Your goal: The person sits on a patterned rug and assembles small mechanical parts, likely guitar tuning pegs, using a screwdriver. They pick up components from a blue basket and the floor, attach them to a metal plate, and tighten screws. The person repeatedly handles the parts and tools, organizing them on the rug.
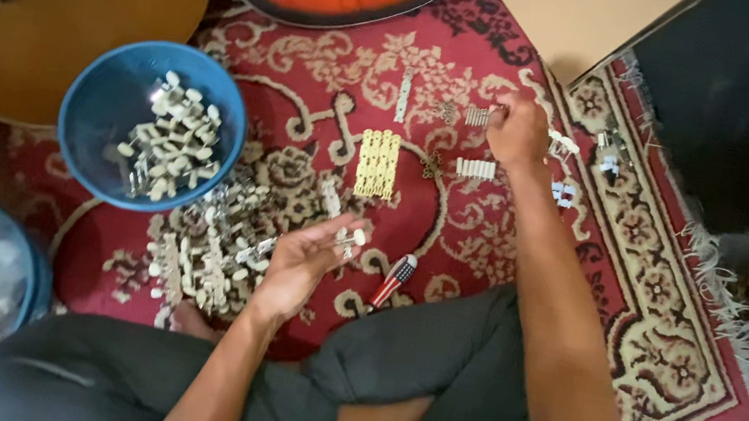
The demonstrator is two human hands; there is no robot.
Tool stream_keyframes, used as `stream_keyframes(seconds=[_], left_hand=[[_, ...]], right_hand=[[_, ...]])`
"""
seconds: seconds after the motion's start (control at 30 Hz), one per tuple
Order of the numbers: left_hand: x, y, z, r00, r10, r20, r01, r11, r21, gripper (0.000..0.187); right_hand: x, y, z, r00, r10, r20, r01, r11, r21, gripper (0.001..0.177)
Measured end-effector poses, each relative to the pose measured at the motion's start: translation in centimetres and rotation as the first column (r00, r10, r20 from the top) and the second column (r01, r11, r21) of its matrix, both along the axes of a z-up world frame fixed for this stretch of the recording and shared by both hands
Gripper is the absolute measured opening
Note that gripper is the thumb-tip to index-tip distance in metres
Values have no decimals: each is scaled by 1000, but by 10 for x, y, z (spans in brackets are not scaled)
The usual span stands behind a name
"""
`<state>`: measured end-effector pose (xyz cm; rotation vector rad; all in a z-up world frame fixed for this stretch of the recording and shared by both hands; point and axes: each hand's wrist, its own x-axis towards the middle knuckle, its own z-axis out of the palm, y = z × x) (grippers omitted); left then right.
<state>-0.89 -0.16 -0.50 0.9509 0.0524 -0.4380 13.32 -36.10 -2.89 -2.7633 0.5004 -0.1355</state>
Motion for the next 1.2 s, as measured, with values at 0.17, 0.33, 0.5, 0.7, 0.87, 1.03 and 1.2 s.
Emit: stream_keyframes(seconds=[0.17,0.33,0.5,0.7,0.87,1.03,1.2], left_hand=[[-5,6,17,998,-8,70,10,1000,-20,49],[-7,4,-4,996,-6,91,7,1000,-2,53],[-12,6,-10,990,5,140,-6,1000,3,59],[-15,10,-6,993,97,70,-98,995,13,57],[-20,11,26,994,105,-3,-105,994,-7,59],[-22,13,38,990,109,-93,-116,991,-71,52],[-20,6,10,993,111,-34,-112,994,-4,44]], right_hand=[[-83,86,56,885,261,387,-418,810,410,17],[-182,196,94,847,284,449,-486,756,439,19],[-201,224,53,724,401,561,-573,803,165,23],[-200,233,31,626,564,538,-610,784,-112,24],[-195,235,24,597,558,576,-591,792,-153,19],[-194,232,26,598,558,575,-605,785,-132,16],[-193,231,21,620,532,577,-590,801,-105,12]])
